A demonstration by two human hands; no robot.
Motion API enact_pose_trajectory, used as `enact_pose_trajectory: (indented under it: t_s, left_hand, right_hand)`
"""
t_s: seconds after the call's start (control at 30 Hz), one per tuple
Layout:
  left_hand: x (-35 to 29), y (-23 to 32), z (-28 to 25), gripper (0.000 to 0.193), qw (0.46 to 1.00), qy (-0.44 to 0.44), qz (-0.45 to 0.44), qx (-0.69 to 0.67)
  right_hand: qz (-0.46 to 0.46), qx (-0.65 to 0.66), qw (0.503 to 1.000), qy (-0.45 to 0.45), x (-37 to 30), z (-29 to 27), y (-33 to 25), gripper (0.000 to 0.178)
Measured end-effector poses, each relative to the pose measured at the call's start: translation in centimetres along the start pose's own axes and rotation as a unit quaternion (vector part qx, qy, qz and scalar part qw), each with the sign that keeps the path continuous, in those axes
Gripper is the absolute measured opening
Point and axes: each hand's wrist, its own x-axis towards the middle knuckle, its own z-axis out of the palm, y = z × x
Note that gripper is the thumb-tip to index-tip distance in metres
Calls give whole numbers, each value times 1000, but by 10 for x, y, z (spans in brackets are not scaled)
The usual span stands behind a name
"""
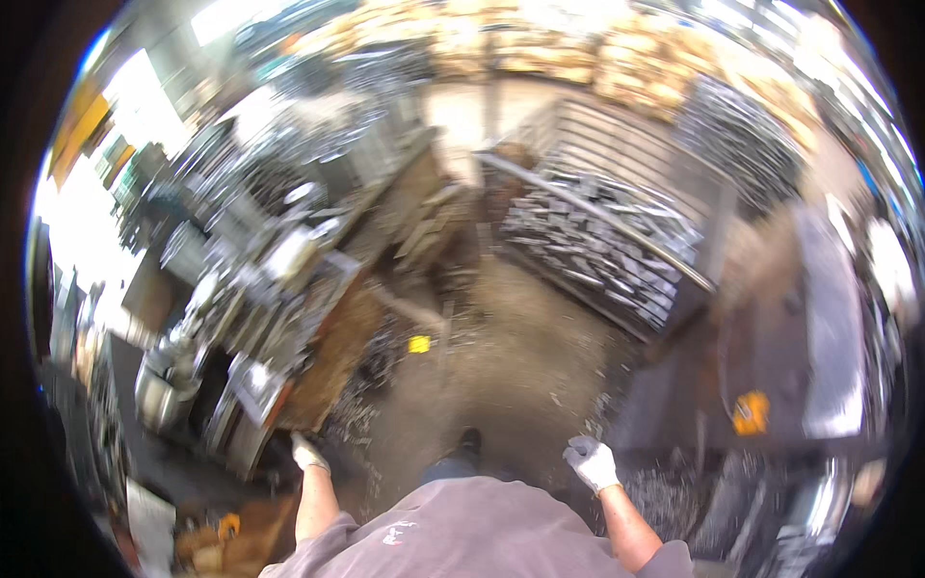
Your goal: The person repeatedly loads cylindrical metal blanks into a lathe chuck, operates the machine, and removes finished metal parts. The finished parts are placed into a wire basket. The person wears gloves throughout the task.
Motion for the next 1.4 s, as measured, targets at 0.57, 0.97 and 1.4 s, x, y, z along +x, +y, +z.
enact_pose_trajectory:
  t_s: [0.57, 0.97, 1.4]
  left_hand:
    - [-30, 91, -205, 46, 820, 466, 103, 317]
    - [-39, -49, 178, 28, 925, -193, -312, 97]
    - [-336, 125, 921, 35, 575, -496, 579, 297]
  right_hand:
    - [-236, -279, 872, -326, 225, 164, -214, 38]
    - [-84, -160, 965, -188, 346, 55, -158, 43]
    - [52, -145, 987, -55, 764, -242, -23, 54]
